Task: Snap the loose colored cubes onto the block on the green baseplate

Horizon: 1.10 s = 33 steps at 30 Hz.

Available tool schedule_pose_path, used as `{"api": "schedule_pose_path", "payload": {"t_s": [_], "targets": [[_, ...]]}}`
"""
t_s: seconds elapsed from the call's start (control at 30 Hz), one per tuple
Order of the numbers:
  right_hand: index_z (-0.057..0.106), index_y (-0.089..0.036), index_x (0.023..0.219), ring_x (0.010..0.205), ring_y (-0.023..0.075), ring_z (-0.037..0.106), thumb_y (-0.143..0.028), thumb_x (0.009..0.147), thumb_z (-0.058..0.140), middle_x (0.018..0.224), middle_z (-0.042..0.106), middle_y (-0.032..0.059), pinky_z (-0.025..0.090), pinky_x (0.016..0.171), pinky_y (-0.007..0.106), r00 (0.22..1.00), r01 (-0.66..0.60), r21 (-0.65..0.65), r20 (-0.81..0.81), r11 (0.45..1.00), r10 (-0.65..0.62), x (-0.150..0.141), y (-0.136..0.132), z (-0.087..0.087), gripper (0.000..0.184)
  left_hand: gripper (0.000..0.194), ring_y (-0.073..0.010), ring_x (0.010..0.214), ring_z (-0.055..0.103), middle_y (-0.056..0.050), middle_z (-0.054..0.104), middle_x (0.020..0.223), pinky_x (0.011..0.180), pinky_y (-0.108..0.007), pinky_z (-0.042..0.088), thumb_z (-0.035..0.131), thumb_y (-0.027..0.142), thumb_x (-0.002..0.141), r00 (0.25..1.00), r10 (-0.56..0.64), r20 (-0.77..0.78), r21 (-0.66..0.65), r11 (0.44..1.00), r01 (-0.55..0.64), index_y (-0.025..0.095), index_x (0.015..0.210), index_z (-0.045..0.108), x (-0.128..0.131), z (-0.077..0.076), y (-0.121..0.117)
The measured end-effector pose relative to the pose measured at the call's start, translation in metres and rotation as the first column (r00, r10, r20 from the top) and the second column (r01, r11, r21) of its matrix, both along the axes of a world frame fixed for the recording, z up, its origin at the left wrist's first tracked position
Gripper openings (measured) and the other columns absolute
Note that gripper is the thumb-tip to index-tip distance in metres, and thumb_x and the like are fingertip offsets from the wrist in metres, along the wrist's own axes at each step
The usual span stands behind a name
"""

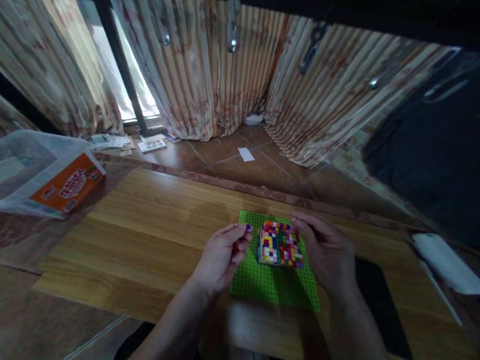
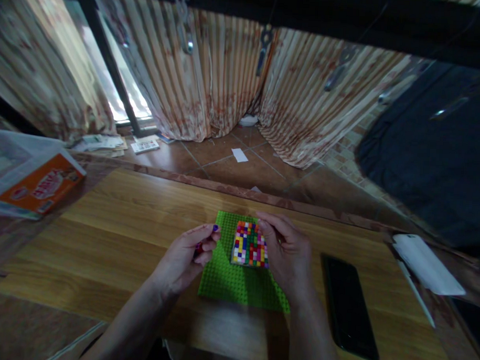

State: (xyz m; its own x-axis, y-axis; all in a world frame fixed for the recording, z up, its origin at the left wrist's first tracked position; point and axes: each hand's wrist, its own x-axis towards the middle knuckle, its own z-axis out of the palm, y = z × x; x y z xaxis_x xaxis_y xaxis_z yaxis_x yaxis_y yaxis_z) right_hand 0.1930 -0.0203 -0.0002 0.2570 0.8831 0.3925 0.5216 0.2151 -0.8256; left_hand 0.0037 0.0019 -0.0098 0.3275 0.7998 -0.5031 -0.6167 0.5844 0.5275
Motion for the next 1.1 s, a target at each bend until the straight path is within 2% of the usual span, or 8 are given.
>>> {"api": "schedule_pose_path", "payload": {"t_s": [0.13,0.23,0.43,0.57,0.73,0.87,1.0,1.1], "targets": [[0.074,-0.023,0.095,0.073,0.0179,0.069,-0.035,0.087,0.066,0.081,0.075,0.0014,0.055,0.069,0.033,0.996,0.087,-0.05,0.039,0.995,-0.085,0.02,-0.001,-0.002,0.017,0.022,-0.0012,0.05,0.036,-0.001,0.056,0.068,0.038,-0.013,0.017,0.08,0.02,0.062,1.0,0.004,-0.003,-0.003,1.0,-0.004,0.008,0.073,0.065,0.001,0.0,0.001],[0.074,-0.023,0.091,0.078,0.019,0.069,-0.037,0.085,0.067,0.085,0.075,0.0018,0.055,0.074,0.035,0.995,0.1,-0.065,0.012,0.993,-0.1,0.028,-0.001,-0.005,0.017,0.021,-0.0014,0.05,0.037,-0.001,0.057,0.069,0.038,-0.013,0.018,0.08,0.019,0.063,1.0,0.009,-0.018,-0.008,1.0,-0.009,0.008,0.073,0.065,0.001,-0.001,0.001],[0.077,-0.026,0.079,0.107,0.0233,0.064,-0.033,0.077,0.074,0.107,0.07,0.0048,0.047,0.097,0.042,0.994,-0.008,-0.111,-0.11,0.994,-0.005,0.029,0.005,-0.019,0.008,0.021,-0.0015,0.051,0.039,-0.002,0.057,0.07,0.037,-0.012,0.02,0.079,0.019,0.064,1.0,0.002,-0.017,0.003,1.0,-0.002,0.007,0.075,0.067,0.002,-0.005,0.003],[0.078,-0.026,0.077,0.113,0.025,0.062,-0.033,0.076,0.074,0.113,0.067,0.0069,0.043,0.1,0.045,0.989,-0.063,-0.197,-0.147,0.978,0.034,0.028,0.008,-0.031,0.008,0.021,-0.0013,0.05,0.038,-0.001,0.057,0.07,0.037,-0.012,0.02,0.08,0.019,0.064,1.0,-0.004,-0.015,0.001,1.0,0.004,0.007,0.075,0.067,0.002,-0.007,0.004],[0.077,-0.025,0.076,0.115,0.0265,0.06,-0.036,0.074,0.074,0.111,0.068,0.0076,0.044,0.098,0.044,0.988,-0.05,-0.235,-0.153,0.971,0.014,0.032,0.01,-0.038,0.012,0.022,-0.0012,0.05,0.038,-0.001,0.057,0.069,0.036,-0.012,0.019,0.08,0.018,0.062,1.0,-0.01,-0.015,-0.018,1.0,0.01,0.007,0.076,0.067,0.001,-0.005,0.004],[0.074,-0.022,0.076,0.104,0.0243,0.064,-0.037,0.068,0.077,0.112,0.069,0.0076,0.049,0.087,0.038,0.953,-0.021,-0.261,-0.297,0.965,-0.06,0.028,0.012,-0.037,0.017,0.022,-0.0013,0.05,0.038,-0.001,0.057,0.069,0.037,-0.012,0.02,0.08,0.018,0.063,1.0,-0.016,-0.012,-0.01,1.0,0.016,0.007,0.077,0.067,0.001,-0.004,0.003],[0.073,-0.021,0.083,0.078,0.0185,0.065,-0.038,0.062,0.081,0.091,0.074,0.0048,0.051,0.073,0.033,0.895,-0.03,-0.33,-0.428,0.943,-0.122,0.022,0.013,-0.034,0.028,0.021,-0.0014,0.05,0.038,-0.002,0.058,0.07,0.037,-0.012,0.021,0.08,0.018,0.064,1.0,-0.007,-0.029,-0.002,1.0,0.007,0.007,0.077,0.068,0.001,-0.004,0.003],[0.074,-0.019,0.086,0.069,0.0166,0.063,-0.04,0.062,0.08,0.081,0.073,0.0036,0.05,0.067,0.031,0.885,-0.062,-0.372,-0.45,0.926,-0.121,0.021,0.012,-0.032,0.032,0.021,-0.0012,0.05,0.038,-0.001,0.058,0.07,0.037,-0.012,0.021,0.08,0.018,0.063,1.0,-0.001,-0.03,0.006,1.0,0.001,0.007,0.076,0.067,0.001,-0.005,0.003]]}}
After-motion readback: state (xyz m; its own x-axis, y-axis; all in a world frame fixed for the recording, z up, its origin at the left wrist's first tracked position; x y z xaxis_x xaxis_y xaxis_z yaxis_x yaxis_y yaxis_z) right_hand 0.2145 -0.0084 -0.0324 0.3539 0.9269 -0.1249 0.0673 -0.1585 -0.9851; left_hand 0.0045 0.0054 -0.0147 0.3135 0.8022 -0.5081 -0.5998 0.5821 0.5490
